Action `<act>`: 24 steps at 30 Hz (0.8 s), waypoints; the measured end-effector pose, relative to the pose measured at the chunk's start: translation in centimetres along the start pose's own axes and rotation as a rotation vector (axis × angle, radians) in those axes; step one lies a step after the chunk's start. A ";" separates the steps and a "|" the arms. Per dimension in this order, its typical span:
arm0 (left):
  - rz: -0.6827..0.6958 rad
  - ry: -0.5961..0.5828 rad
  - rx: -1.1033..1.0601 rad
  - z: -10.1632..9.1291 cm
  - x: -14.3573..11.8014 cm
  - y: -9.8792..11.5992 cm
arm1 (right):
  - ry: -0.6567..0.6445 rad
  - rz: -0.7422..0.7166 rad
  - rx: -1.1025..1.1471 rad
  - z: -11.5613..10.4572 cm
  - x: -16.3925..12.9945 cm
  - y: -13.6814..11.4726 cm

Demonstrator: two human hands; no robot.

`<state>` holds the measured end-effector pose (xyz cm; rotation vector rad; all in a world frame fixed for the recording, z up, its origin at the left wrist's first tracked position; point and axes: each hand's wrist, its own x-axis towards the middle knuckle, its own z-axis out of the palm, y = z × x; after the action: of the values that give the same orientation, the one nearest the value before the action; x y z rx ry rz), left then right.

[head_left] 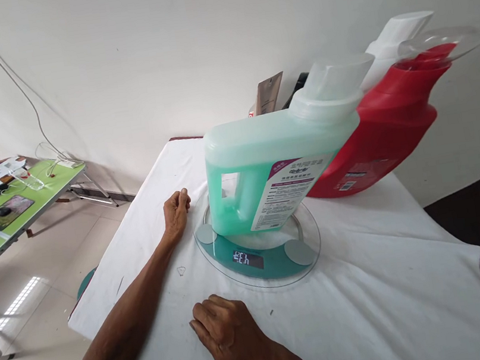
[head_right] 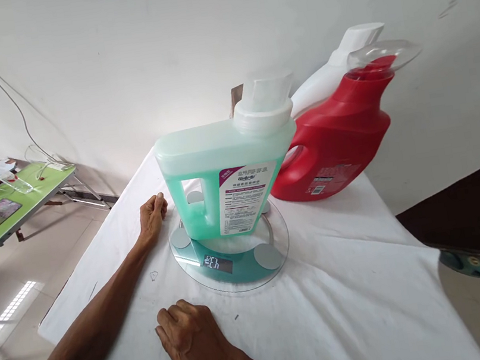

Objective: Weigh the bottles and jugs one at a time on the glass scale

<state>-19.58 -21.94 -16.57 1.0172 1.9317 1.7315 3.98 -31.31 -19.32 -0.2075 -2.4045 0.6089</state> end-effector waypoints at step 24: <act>0.058 -0.059 0.146 -0.3 0.0 0.0 | -0.030 -0.007 -0.014 -0.1 -0.2 0.0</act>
<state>-19.83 -22.17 -16.55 1.1724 2.0341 1.5909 4.18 -31.32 -19.34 -0.1964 -2.4380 0.5960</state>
